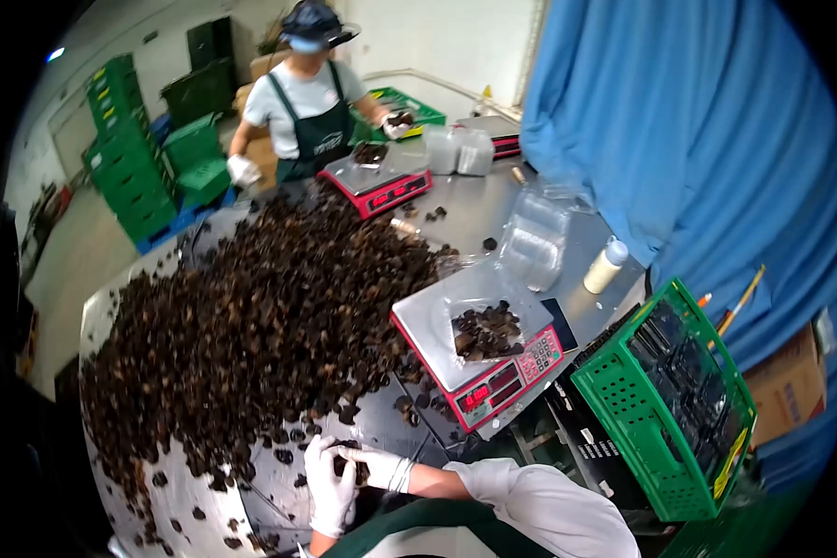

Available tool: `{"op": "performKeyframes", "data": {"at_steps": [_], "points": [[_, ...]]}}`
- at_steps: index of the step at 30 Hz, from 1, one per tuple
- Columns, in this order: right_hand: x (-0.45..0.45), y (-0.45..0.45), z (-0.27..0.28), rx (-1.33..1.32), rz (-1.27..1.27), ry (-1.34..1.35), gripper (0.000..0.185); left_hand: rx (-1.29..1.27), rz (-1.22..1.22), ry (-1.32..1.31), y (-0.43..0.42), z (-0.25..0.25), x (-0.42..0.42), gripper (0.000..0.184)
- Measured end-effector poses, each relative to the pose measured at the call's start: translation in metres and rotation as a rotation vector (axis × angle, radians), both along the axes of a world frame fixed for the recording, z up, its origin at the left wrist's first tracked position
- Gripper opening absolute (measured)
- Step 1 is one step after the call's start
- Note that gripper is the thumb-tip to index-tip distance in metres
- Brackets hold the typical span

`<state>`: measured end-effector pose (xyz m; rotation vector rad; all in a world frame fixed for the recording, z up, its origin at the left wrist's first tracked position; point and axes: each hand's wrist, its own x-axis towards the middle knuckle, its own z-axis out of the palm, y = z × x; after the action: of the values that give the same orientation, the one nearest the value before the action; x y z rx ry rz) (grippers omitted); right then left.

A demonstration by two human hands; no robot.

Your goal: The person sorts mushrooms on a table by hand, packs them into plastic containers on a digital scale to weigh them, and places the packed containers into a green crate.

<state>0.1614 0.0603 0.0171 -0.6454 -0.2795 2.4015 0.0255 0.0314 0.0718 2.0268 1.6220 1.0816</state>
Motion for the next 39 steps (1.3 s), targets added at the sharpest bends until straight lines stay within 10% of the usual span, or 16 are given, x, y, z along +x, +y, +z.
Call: {"op": "performKeyframes", "data": {"at_steps": [6,15,20,27,30,36,38,39], "points": [[0.039,0.029,0.08,0.117,-0.151,0.045,0.036,-0.249,-0.113,-0.432,0.001,0.04,-0.01,0.084],[0.207,0.112,0.128,1.211,-0.642,-1.66,0.043,-0.276,0.521,-0.46,-0.047,-0.003,-0.107,0.031],[0.212,0.108,0.135,1.588,-0.321,-2.305,0.047,-0.3,0.488,0.066,-0.094,-0.046,-0.102,0.061],[0.055,0.068,0.068,1.611,0.217,-1.247,0.019,-0.197,0.306,0.096,-0.047,-0.066,-0.068,0.064],[0.017,0.039,0.013,1.668,0.453,-1.077,0.033,-0.159,0.117,0.037,-0.033,-0.072,-0.053,0.047],[-0.049,-0.02,-0.055,1.725,0.603,-0.628,0.039,-0.471,-0.088,-0.009,-0.102,-0.062,-0.095,0.027],[-0.069,-0.018,-0.011,1.076,1.127,-0.536,0.043,-0.78,-0.142,-0.211,-0.141,-0.036,-0.133,0.028],[-0.07,-0.017,-0.006,1.244,0.99,-0.496,0.039,-0.848,-0.035,-0.217,-0.158,-0.028,-0.147,0.029]]}}
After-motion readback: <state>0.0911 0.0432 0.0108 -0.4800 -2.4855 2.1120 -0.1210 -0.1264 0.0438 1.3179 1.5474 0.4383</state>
